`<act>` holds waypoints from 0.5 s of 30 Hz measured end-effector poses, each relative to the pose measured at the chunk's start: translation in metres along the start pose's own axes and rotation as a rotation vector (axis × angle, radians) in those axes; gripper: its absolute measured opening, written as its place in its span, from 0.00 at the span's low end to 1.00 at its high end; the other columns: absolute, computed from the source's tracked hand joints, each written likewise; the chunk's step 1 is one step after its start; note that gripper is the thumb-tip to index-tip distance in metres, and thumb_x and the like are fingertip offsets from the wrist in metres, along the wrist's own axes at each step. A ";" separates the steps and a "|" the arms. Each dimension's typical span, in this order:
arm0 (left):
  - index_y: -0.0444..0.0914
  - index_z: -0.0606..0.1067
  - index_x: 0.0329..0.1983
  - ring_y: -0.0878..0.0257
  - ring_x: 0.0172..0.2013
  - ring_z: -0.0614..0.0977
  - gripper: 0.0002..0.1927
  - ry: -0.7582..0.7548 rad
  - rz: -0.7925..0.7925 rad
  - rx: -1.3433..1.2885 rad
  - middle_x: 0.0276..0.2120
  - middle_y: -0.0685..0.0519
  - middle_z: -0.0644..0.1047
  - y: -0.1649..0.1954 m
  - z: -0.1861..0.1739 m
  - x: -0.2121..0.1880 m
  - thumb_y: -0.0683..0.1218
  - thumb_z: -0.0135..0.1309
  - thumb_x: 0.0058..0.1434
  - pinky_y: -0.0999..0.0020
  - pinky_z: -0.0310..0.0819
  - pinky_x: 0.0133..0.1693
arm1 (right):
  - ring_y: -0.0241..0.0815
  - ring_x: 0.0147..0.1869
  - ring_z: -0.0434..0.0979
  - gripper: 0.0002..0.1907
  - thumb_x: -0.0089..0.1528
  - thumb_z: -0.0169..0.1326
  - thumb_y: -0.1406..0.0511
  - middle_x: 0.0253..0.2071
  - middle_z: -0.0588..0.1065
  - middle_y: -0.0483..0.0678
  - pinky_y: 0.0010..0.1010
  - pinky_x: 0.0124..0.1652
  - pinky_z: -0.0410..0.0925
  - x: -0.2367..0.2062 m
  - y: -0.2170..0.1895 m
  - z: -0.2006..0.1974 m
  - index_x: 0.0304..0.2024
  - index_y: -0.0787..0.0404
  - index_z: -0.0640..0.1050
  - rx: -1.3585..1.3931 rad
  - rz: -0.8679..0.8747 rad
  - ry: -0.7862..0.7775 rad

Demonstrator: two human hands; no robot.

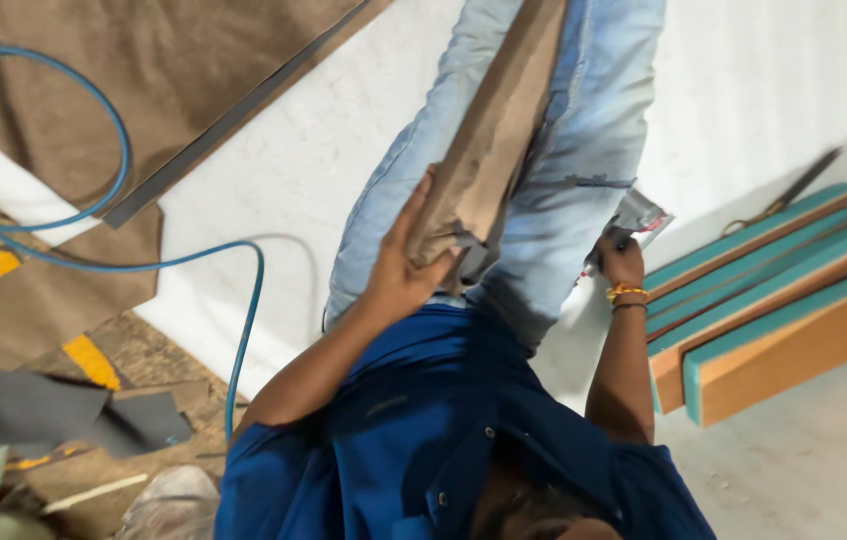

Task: The person sits on the floor with a long wooden strip across their lap, wraps brown fabric around the strip, and uses a pneumatic nail gun to fasten the fabric along its edge. They repeatedly fold the fabric over, press it flat, and staple along the length of the strip.

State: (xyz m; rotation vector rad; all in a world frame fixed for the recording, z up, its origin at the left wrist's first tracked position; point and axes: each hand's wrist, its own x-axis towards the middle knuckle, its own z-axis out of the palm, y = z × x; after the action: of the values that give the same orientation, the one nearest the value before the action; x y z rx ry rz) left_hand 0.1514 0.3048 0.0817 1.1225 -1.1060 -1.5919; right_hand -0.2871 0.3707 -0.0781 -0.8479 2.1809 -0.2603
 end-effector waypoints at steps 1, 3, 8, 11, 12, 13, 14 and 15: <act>0.34 0.50 0.79 0.48 0.77 0.60 0.43 0.000 -0.031 -0.076 0.80 0.40 0.52 0.005 -0.003 -0.002 0.34 0.54 0.63 0.60 0.60 0.72 | 0.51 0.36 0.79 0.24 0.63 0.63 0.56 0.35 0.79 0.57 0.39 0.41 0.70 -0.007 -0.014 -0.011 0.48 0.70 0.76 -0.357 0.015 0.030; 0.34 0.49 0.80 0.45 0.78 0.57 0.44 -0.014 0.103 0.094 0.79 0.37 0.53 0.012 -0.004 -0.012 0.35 0.54 0.63 0.57 0.53 0.75 | 0.54 0.39 0.80 0.16 0.67 0.60 0.59 0.36 0.80 0.59 0.41 0.41 0.71 -0.033 -0.056 -0.038 0.47 0.66 0.81 -0.483 -0.222 0.109; 0.31 0.46 0.78 0.37 0.76 0.55 0.46 -0.067 0.223 0.344 0.76 0.31 0.51 0.008 0.026 -0.043 0.38 0.56 0.61 0.53 0.51 0.75 | 0.48 0.49 0.82 0.11 0.77 0.49 0.67 0.54 0.80 0.57 0.30 0.46 0.73 -0.143 -0.195 -0.067 0.55 0.66 0.79 -0.011 -0.901 0.190; 0.32 0.48 0.78 0.35 0.77 0.56 0.43 -0.075 0.258 0.344 0.76 0.29 0.52 -0.003 0.042 -0.056 0.39 0.57 0.66 0.52 0.53 0.76 | 0.56 0.67 0.73 0.16 0.69 0.48 0.60 0.57 0.76 0.55 0.50 0.71 0.57 -0.186 -0.262 -0.025 0.54 0.61 0.77 -0.123 -1.425 -0.267; 0.32 0.50 0.78 0.35 0.77 0.57 0.41 -0.064 0.249 0.380 0.75 0.31 0.54 -0.006 0.045 -0.060 0.39 0.58 0.67 0.53 0.55 0.77 | 0.57 0.68 0.72 0.19 0.67 0.51 0.56 0.56 0.77 0.53 0.52 0.72 0.53 -0.191 -0.277 -0.012 0.53 0.60 0.79 -0.284 -1.614 -0.343; 0.33 0.52 0.77 0.36 0.77 0.59 0.39 -0.045 0.245 0.419 0.75 0.32 0.56 -0.011 0.048 -0.062 0.39 0.58 0.69 0.53 0.56 0.78 | 0.53 0.69 0.72 0.14 0.68 0.51 0.57 0.56 0.78 0.50 0.53 0.73 0.52 -0.187 -0.288 -0.007 0.50 0.56 0.79 -0.342 -1.600 -0.373; 0.31 0.52 0.76 0.34 0.75 0.58 0.40 -0.074 0.240 0.430 0.73 0.30 0.56 -0.015 0.048 -0.065 0.39 0.58 0.65 0.52 0.56 0.76 | 0.50 0.69 0.72 0.09 0.68 0.51 0.59 0.55 0.79 0.47 0.54 0.74 0.51 -0.181 -0.296 -0.001 0.46 0.53 0.79 -0.399 -1.585 -0.406; 0.30 0.52 0.75 0.32 0.74 0.58 0.42 -0.103 0.228 0.441 0.72 0.28 0.56 -0.019 0.049 -0.069 0.39 0.58 0.60 0.50 0.56 0.74 | 0.46 0.70 0.73 0.05 0.69 0.52 0.60 0.55 0.79 0.45 0.55 0.75 0.50 -0.172 -0.299 0.003 0.43 0.49 0.78 -0.453 -1.566 -0.444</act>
State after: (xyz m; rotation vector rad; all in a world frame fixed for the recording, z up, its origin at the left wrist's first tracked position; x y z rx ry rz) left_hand 0.1160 0.3839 0.0863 1.1500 -1.6472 -1.2714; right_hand -0.0552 0.2557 0.1491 -2.4360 0.7556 -0.2587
